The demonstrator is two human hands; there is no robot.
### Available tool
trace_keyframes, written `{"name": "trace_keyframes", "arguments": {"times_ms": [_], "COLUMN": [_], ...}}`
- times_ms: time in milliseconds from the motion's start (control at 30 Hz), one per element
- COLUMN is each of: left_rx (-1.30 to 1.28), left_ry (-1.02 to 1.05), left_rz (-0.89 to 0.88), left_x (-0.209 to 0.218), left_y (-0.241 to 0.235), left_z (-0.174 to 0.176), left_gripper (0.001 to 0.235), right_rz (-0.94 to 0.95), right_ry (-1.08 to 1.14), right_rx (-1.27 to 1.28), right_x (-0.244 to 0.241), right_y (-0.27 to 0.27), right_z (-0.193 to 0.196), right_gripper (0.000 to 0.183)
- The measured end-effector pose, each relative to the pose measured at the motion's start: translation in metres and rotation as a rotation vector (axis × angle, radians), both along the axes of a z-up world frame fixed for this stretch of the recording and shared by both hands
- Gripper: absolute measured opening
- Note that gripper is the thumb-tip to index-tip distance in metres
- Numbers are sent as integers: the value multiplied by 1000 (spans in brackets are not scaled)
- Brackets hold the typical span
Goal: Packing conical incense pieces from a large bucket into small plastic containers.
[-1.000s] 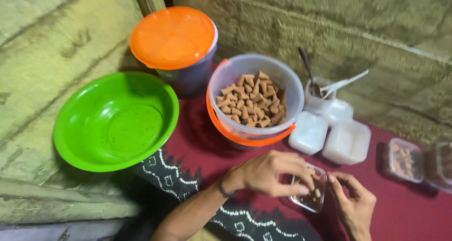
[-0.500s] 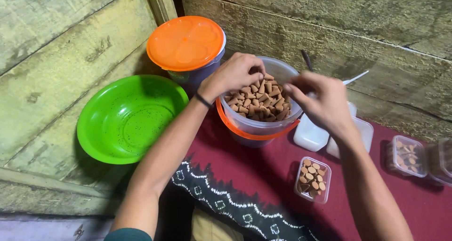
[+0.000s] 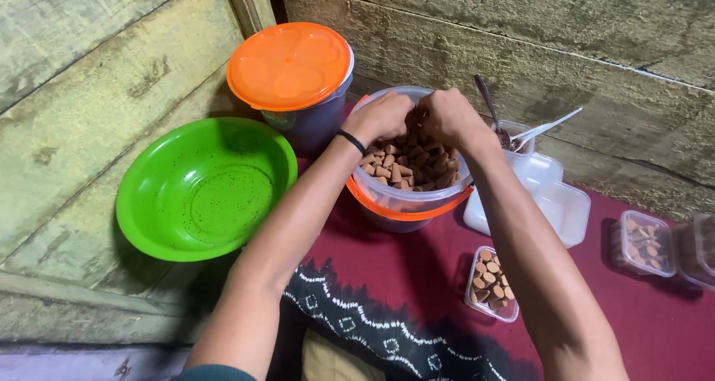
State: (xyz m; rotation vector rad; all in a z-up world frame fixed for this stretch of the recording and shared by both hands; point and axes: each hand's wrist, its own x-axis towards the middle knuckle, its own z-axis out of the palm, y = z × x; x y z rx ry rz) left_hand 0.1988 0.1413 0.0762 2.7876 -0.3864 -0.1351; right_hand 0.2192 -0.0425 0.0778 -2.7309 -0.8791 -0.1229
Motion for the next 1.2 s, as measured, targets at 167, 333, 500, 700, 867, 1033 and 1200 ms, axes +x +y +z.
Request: {"name": "trace_keyframes", "arguments": {"times_ms": [167, 333, 500, 700, 867, 1033, 1200], "left_rx": [-1, -36, -64, -70, -59, -65, -60], "left_ry": [35, 48, 79, 68, 65, 68, 72], "left_rz": [28, 23, 20, 35, 29, 13, 11], "left_x": [-28, -44, -42, -41, -53, -61, -62], "left_y": [-4, -6, -5, -5, -7, -7, -7], "left_z": [24, 40, 38, 35, 47, 57, 58], "left_gripper": [29, 27, 26, 21, 22, 26, 25], "right_rz": [-25, -24, -2, 28, -24, -20, -29], "right_ry": [27, 12, 6, 44, 100, 107, 112], "right_rx": [-32, -80, -176, -124, -77, -147, -92], "right_x": [-11, 4, -2, -12, -11, -6, 3], "right_y": [2, -1, 4, 4, 0, -1, -1], "right_z": [6, -16, -12, -1, -6, -13, -26], "right_gripper": [20, 20, 24, 28, 29, 28, 30]}}
